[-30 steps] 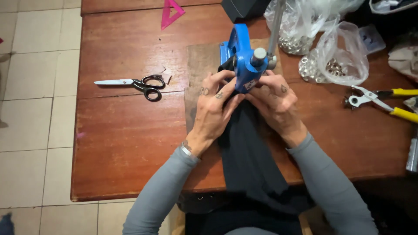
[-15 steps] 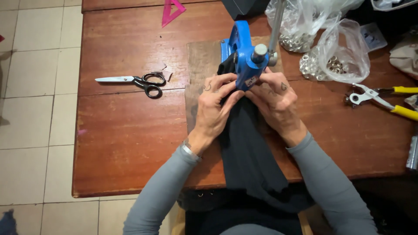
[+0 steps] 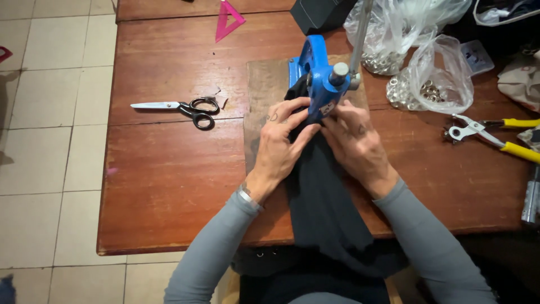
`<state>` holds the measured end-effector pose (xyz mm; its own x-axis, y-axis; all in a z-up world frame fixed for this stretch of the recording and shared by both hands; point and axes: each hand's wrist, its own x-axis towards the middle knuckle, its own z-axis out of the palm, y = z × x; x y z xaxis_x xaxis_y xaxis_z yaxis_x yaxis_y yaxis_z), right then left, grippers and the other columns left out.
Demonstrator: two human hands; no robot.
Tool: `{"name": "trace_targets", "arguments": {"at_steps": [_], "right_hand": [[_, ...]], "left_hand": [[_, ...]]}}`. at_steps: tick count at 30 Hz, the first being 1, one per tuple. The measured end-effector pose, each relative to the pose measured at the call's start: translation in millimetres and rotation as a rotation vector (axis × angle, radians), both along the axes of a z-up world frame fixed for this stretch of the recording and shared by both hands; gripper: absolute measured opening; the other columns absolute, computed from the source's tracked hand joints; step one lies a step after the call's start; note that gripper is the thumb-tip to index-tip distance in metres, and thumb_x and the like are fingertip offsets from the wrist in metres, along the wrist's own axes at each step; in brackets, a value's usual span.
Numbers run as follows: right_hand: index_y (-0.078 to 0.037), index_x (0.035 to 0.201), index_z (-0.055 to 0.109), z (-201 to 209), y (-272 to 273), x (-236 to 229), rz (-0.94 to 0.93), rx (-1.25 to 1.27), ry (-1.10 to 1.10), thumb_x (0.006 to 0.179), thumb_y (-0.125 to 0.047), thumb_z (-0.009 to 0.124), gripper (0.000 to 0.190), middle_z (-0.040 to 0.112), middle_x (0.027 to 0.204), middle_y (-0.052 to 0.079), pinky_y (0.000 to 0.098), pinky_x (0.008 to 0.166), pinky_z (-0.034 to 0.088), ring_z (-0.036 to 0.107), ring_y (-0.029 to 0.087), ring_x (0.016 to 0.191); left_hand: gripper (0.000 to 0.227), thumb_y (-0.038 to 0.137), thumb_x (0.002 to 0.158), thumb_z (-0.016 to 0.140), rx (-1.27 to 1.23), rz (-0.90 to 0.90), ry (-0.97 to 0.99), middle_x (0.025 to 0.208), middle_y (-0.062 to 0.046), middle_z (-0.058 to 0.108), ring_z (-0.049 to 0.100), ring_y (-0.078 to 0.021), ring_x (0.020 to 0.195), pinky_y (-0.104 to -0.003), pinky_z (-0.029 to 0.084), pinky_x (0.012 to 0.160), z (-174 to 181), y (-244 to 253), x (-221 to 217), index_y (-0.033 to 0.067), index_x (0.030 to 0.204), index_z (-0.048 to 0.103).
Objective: Installing metal eyelets onto a piece of black garment using a manual hand press machine.
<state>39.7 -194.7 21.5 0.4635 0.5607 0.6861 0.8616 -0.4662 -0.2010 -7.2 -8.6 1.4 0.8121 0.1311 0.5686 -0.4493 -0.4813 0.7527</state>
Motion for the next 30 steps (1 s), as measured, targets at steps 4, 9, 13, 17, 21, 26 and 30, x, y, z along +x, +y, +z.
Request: {"name": "trace_targets", "arguments": {"at_steps": [4, 9, 13, 17, 21, 26, 30], "right_hand": [[0.001, 0.123, 0.070, -3.8, -5.4, -3.0, 0.009, -0.099, -0.060, 0.092, -0.002, 0.077, 0.032, 0.060, 0.127, 0.014, 0.0480, 0.110, 0.054, 0.062, 0.036, 0.116], [-0.001, 0.125, 0.071, -12.6, -29.9, 31.2, -0.099, -0.007, -0.007, 0.099, -0.007, 0.075, 0.027, 0.064, 0.125, 0.016, 0.0446, 0.101, 0.056, 0.066, 0.036, 0.111], [-0.001, 0.116, 0.076, -7.3, -42.1, 72.0, -0.295, 0.067, 0.236, 0.100, -0.012, 0.078, 0.019, 0.069, 0.116, 0.017, 0.0386, 0.085, 0.056, 0.070, 0.031, 0.097], [-0.001, 0.109, 0.077, -27.3, -36.3, 108.4, -0.308, 0.190, 0.531, 0.090, -0.021, 0.085, 0.028, 0.072, 0.103, 0.014, 0.0314, 0.079, 0.057, 0.072, 0.020, 0.089], [0.000, 0.108, 0.075, -48.2, -45.9, 121.4, -0.377, 0.191, 0.666, 0.082, -0.025, 0.089, 0.038, 0.075, 0.098, 0.011, 0.0289, 0.077, 0.057, 0.072, 0.016, 0.087], [0.002, 0.112, 0.073, -62.8, -85.3, 131.8, -0.190, 0.250, 0.990, 0.083, -0.029, 0.087, 0.045, 0.077, 0.099, 0.008, 0.0274, 0.077, 0.059, 0.072, 0.012, 0.086], [0.000, 0.111, 0.076, -40.8, -79.7, 107.2, -0.166, 0.367, 1.103, 0.088, -0.031, 0.081, 0.039, 0.077, 0.095, 0.007, 0.0275, 0.074, 0.060, 0.073, 0.011, 0.082]], "left_hand": [[0.028, 0.013, 0.090, 0.081, -0.046, -0.035, 0.005, 0.134, -0.009, 0.066, 0.061, -0.0306, 0.124, -0.039, 0.050, 0.107, -1.3, 2.6, 1.7, 0.0019, 0.114, 0.072], [0.028, 0.013, 0.087, 0.082, -0.091, -0.058, 0.032, 0.133, -0.008, 0.066, 0.063, -0.0286, 0.119, -0.038, 0.052, 0.103, -2.2, 4.6, 3.7, 0.0016, 0.111, 0.073], [0.029, 0.013, 0.087, 0.082, -0.116, -0.077, 0.025, 0.136, -0.010, 0.063, 0.063, -0.0291, 0.119, -0.039, 0.054, 0.102, -6.1, 4.0, 2.3, 0.0008, 0.111, 0.072], [0.031, 0.013, 0.085, 0.084, -0.124, -0.068, 0.003, 0.135, -0.011, 0.063, 0.065, -0.0289, 0.119, -0.039, 0.055, 0.102, -8.8, 3.2, 5.5, 0.0009, 0.111, 0.073], [0.030, 0.012, 0.085, 0.083, -0.161, -0.082, 0.045, 0.135, -0.011, 0.062, 0.066, -0.0276, 0.116, -0.038, 0.056, 0.100, -4.7, 4.3, 1.3, 0.0003, 0.110, 0.072], [0.029, 0.011, 0.085, 0.083, -0.203, -0.104, 0.041, 0.135, -0.011, 0.062, 0.068, -0.0271, 0.113, -0.037, 0.057, 0.097, -7.0, 3.3, 5.6, -0.0010, 0.109, 0.072], [0.030, 0.011, 0.086, 0.083, -0.199, -0.103, 0.046, 0.135, -0.011, 0.062, 0.069, -0.0268, 0.112, -0.037, 0.057, 0.097, -2.5, 4.5, 5.4, -0.0017, 0.111, 0.073]]}}
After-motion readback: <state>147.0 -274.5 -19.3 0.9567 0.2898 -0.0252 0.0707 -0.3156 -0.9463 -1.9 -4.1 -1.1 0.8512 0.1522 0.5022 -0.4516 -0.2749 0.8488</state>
